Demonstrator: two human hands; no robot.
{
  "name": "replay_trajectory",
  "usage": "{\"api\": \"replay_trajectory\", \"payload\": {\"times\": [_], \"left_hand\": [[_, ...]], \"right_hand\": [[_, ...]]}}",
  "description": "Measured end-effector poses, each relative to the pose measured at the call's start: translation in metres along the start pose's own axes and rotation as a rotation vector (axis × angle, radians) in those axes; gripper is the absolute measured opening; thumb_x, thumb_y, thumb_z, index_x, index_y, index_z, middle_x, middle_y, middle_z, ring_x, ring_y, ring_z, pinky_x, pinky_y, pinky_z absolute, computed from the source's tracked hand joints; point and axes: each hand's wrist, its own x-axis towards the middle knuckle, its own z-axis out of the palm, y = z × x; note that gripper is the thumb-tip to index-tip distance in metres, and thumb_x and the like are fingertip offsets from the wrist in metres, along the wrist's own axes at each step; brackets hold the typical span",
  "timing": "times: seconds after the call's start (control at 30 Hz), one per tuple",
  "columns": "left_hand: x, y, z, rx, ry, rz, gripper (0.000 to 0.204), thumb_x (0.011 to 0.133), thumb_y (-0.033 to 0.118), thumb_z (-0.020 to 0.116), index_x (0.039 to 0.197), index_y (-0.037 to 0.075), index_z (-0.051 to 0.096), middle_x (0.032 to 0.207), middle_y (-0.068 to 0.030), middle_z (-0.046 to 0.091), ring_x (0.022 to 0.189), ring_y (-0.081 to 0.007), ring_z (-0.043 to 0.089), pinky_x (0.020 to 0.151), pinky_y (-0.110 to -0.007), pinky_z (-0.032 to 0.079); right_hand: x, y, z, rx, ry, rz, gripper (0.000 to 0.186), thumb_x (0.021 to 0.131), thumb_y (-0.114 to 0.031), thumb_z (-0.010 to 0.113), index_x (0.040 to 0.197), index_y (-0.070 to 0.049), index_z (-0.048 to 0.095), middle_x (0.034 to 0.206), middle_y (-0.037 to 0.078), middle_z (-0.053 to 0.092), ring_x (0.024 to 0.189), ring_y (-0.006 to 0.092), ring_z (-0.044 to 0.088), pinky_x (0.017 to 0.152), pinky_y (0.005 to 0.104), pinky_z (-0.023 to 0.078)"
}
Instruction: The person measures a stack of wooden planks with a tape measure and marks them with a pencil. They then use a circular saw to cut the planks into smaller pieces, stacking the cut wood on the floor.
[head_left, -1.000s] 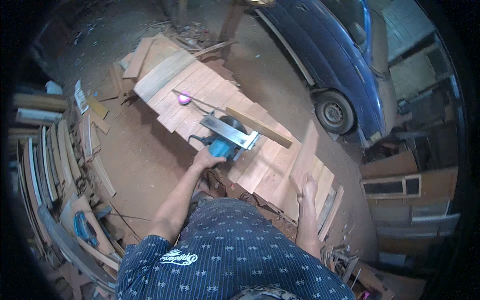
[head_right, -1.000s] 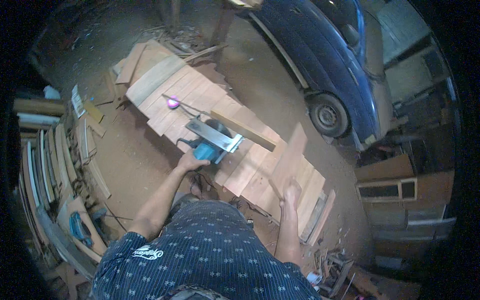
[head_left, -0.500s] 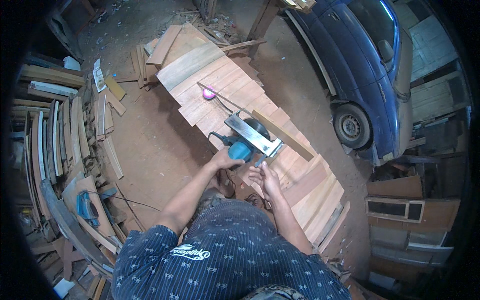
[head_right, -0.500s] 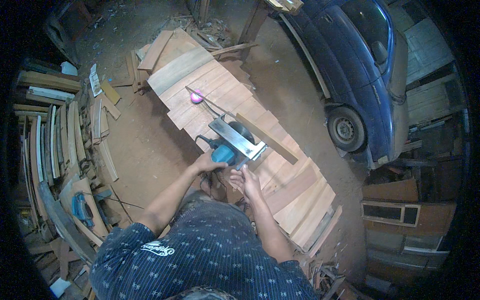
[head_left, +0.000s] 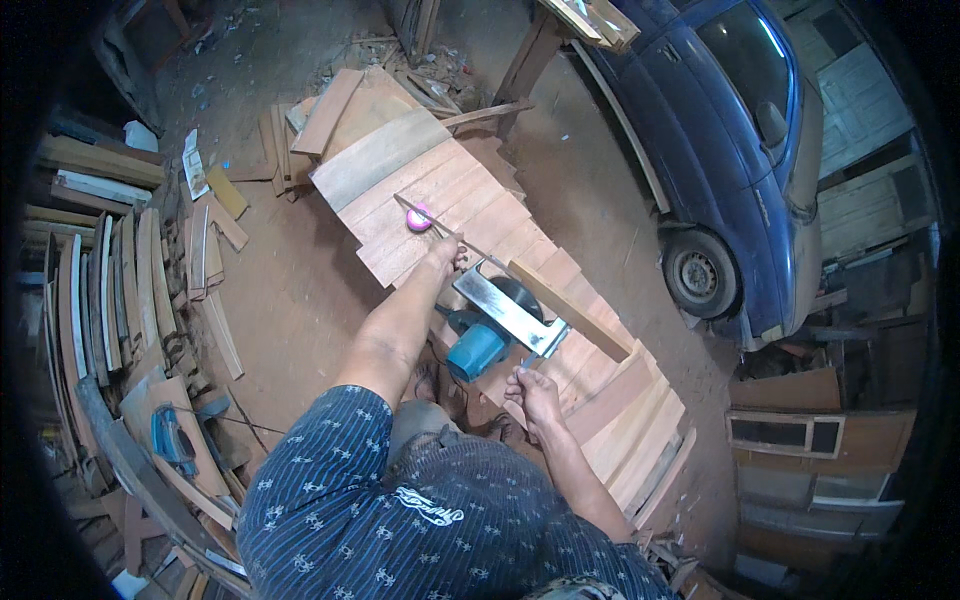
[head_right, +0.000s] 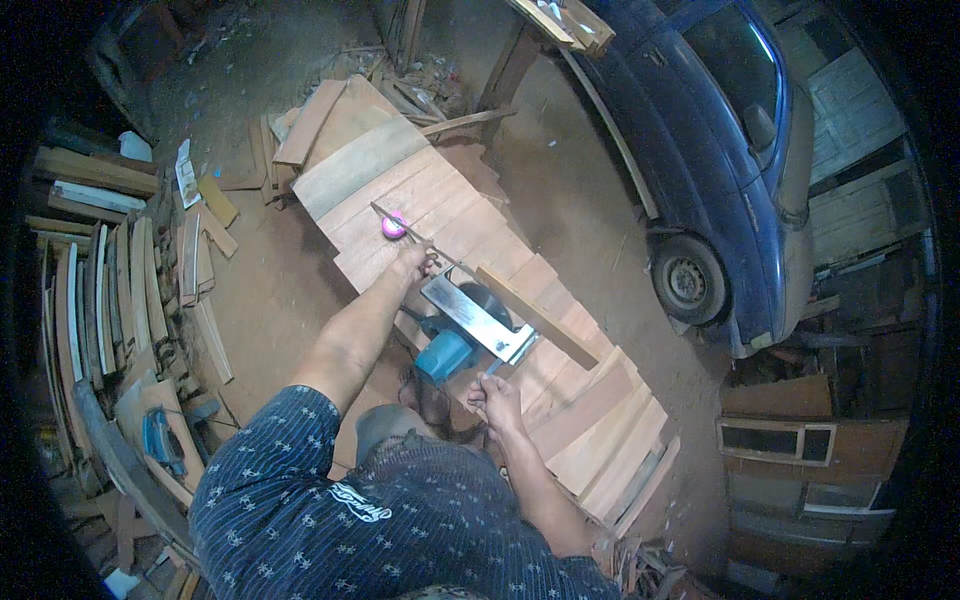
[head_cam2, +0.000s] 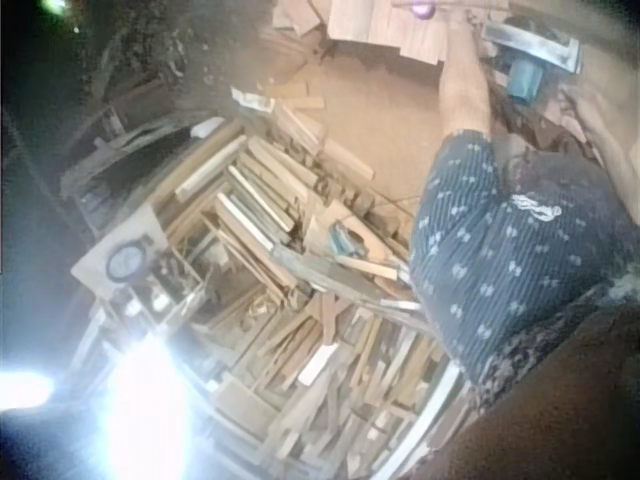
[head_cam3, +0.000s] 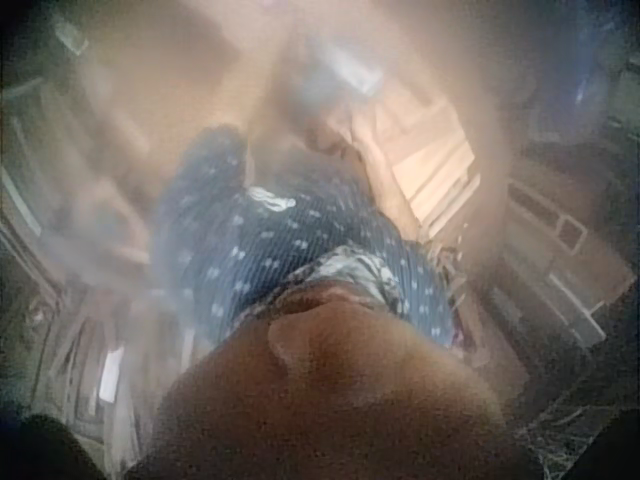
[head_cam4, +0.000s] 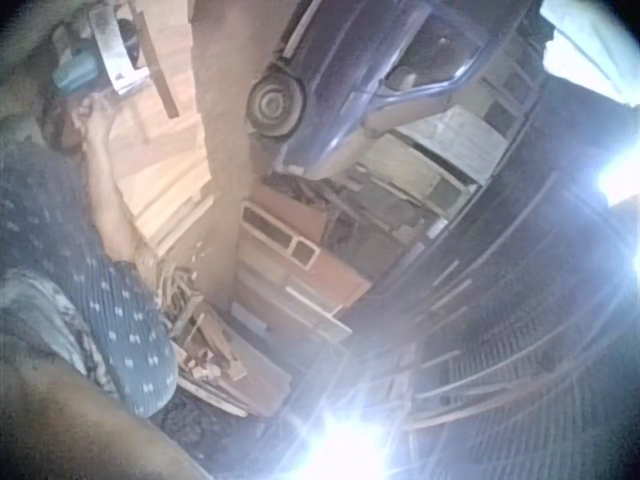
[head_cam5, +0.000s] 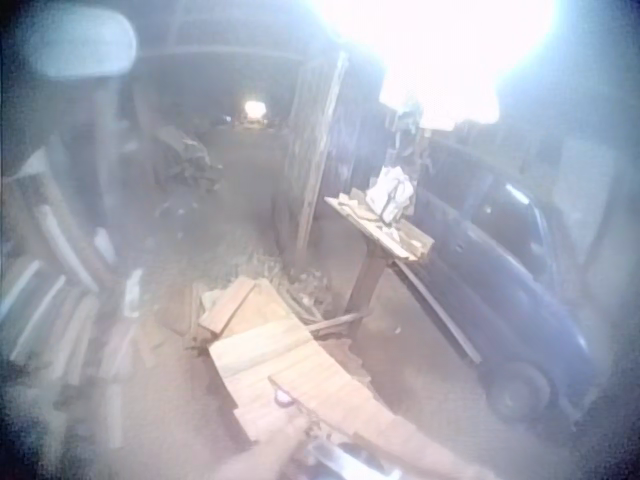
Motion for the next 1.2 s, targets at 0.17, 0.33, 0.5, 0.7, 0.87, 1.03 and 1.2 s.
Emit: {"api": "replay_trajectory", "payload": {"times": [0.17,0.33,0.5,0.7,0.87,1.03,1.2], "left_hand": [[-0.018,0.026,0.002,0.022,0.043,0.134,0.016,0.092,0.020,0.068,0.091,0.004,0.066,0.071,-0.0034,0.056,0.052,-0.0112,0.045,0.044,-0.029,0.038],[-0.112,0.069,-0.027,0.571,-0.184,0.188,0.022,0.088,0.022,0.066,0.104,0.007,0.070,0.071,-0.0032,0.061,0.055,-0.0111,0.055,0.047,-0.029,0.046],[-0.106,0.236,-0.201,0.470,0.638,0.935,0.076,0.089,0.040,0.070,0.143,-0.005,0.042,0.119,-0.0216,0.059,0.107,-0.0271,0.057,0.086,-0.042,0.052],[-0.187,0.140,-0.173,0.513,0.362,0.770,0.043,0.098,0.039,0.061,0.116,0.001,0.061,0.098,-0.0083,0.065,0.086,-0.0163,0.062,0.083,-0.034,0.053],[-0.165,-0.079,-0.150,0.598,-0.141,0.144,0.022,0.097,0.020,0.058,0.096,0.002,0.071,0.080,-0.0059,0.070,0.069,-0.0155,0.065,0.064,-0.032,0.054],[-0.078,-0.224,-0.136,0.553,-0.254,0.164,0.026,0.098,0.023,0.057,0.105,0.004,0.073,0.088,-0.0051,0.072,0.077,-0.0160,0.067,0.068,-0.031,0.054],[-0.048,-0.256,-0.119,-0.024,-0.297,-0.087,0.024,0.096,0.021,0.058,0.108,0.005,0.072,0.097,-0.0058,0.072,0.081,-0.0184,0.069,0.072,-0.032,0.056]], "right_hand": [[0.001,-0.004,0.007,0.001,0.002,0.018,0.022,0.102,-0.019,0.057,0.105,0.002,0.063,0.086,0.007,0.064,0.068,0.0126,0.063,0.063,0.0256,0.054],[-0.002,0.001,-0.001,0.048,0.028,0.028,0.019,0.102,-0.015,0.055,0.108,0.003,0.061,0.084,0.007,0.064,0.065,0.0130,0.063,0.061,0.0254,0.055],[0.000,-0.003,0.002,-0.003,-0.022,0.022,0.022,0.103,-0.016,0.055,0.111,0.003,0.060,0.085,0.007,0.065,0.070,0.0130,0.064,0.064,0.0263,0.055],[0.002,0.023,-0.016,0.084,-0.085,-0.011,0.027,0.105,-0.022,0.050,0.115,0.001,0.059,0.089,0.010,0.067,0.071,0.0147,0.065,0.065,0.0270,0.055],[0.009,0.055,-0.025,0.067,-0.121,0.022,0.039,0.107,-0.032,0.042,0.117,0.002,0.057,0.090,0.012,0.067,0.075,0.0182,0.065,0.070,0.0299,0.055],[0.005,0.029,-0.007,0.301,-0.193,-0.019,0.037,0.107,-0.030,0.043,0.115,0.003,0.058,0.089,0.010,0.067,0.072,0.0159,0.065,0.068,0.0282,0.054],[0.004,0.011,0.008,-0.011,-0.113,-0.064,0.035,0.106,-0.032,0.048,0.103,0.000,0.061,0.082,0.007,0.066,0.069,0.0132,0.064,0.063,0.0256,0.053]]}}
